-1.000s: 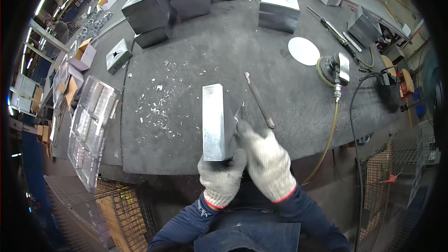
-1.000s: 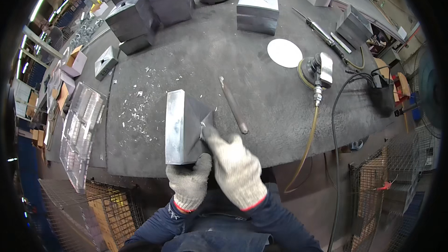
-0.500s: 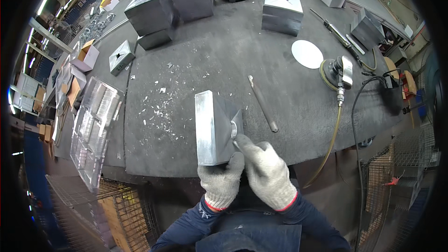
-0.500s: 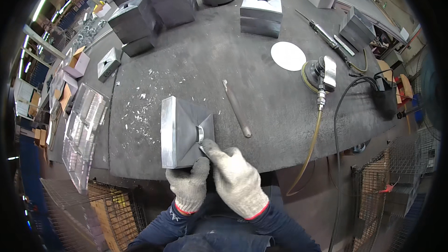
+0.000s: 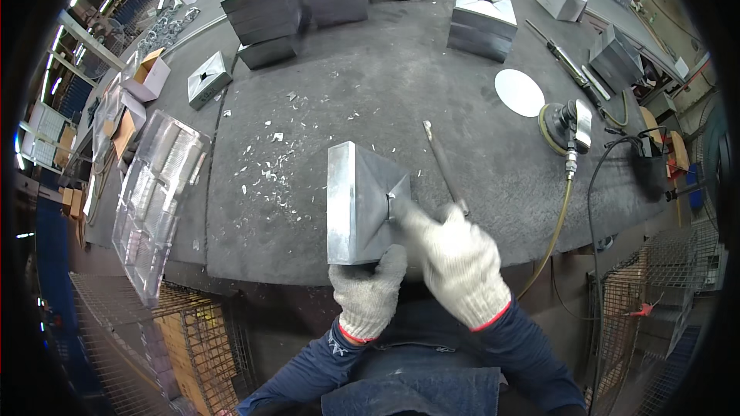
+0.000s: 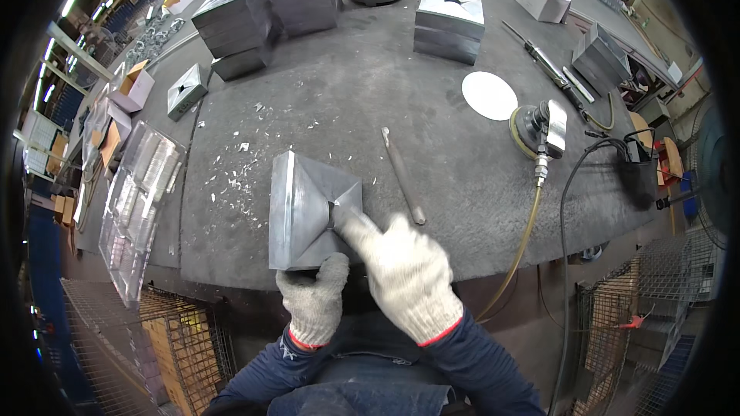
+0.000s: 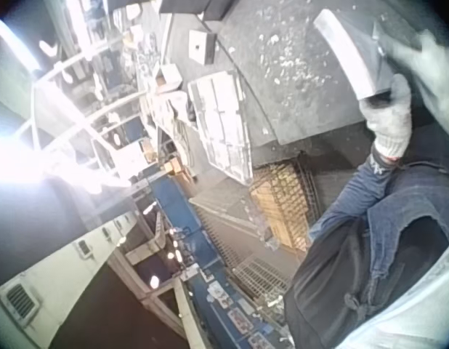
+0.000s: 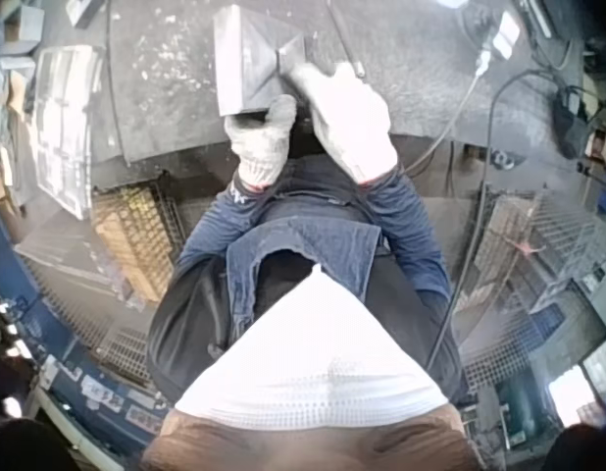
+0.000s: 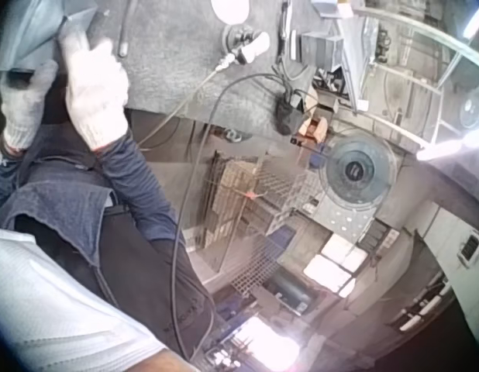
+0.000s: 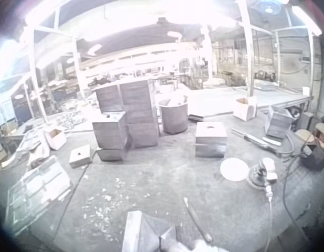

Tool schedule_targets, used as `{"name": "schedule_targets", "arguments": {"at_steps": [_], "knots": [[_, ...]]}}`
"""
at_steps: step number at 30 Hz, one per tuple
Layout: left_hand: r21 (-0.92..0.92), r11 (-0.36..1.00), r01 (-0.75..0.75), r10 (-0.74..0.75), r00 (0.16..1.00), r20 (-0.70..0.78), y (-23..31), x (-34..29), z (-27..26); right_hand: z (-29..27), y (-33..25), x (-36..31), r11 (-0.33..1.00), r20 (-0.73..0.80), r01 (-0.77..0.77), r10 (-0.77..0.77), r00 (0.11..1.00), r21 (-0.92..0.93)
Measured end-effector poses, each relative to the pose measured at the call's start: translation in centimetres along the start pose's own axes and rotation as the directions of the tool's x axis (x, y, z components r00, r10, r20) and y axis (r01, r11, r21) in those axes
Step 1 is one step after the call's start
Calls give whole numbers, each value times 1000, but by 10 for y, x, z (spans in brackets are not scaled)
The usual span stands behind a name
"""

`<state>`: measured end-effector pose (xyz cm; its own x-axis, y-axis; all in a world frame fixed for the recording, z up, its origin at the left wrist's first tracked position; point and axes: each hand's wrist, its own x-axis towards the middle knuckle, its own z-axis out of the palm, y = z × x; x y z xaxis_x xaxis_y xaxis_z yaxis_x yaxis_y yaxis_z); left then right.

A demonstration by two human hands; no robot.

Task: The person sands the edges and interior of a square metal component with a hand file.

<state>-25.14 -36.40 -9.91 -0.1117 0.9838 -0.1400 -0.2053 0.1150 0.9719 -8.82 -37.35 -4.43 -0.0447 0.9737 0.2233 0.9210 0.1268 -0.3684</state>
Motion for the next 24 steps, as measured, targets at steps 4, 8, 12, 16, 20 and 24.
{"name": "schedule_targets", "arguments": {"at_steps": [4,8,12,16,20,24], "knots": [[17,999,47,-46,999,-21,11,3,2,-1,13,20,996,18,59,-58,998,-63],[40,999,11,-12,1000,25,11,5,0,-26,6,8,979,161,177,-159,974,-104],[45,999,15,-16,1000,26,16,3,0,-38,9,19,987,164,142,-127,978,-80],[3,1000,31,-31,999,-15,9,4,-1,-21,13,33,983,31,149,-147,989,-103],[-3,999,43,-43,999,-33,14,3,2,-17,10,31,972,67,221,-215,974,-81],[167,986,-17,28,998,-61,12,3,-1,-14,9,36,964,-14,251,-253,967,-93]]}}
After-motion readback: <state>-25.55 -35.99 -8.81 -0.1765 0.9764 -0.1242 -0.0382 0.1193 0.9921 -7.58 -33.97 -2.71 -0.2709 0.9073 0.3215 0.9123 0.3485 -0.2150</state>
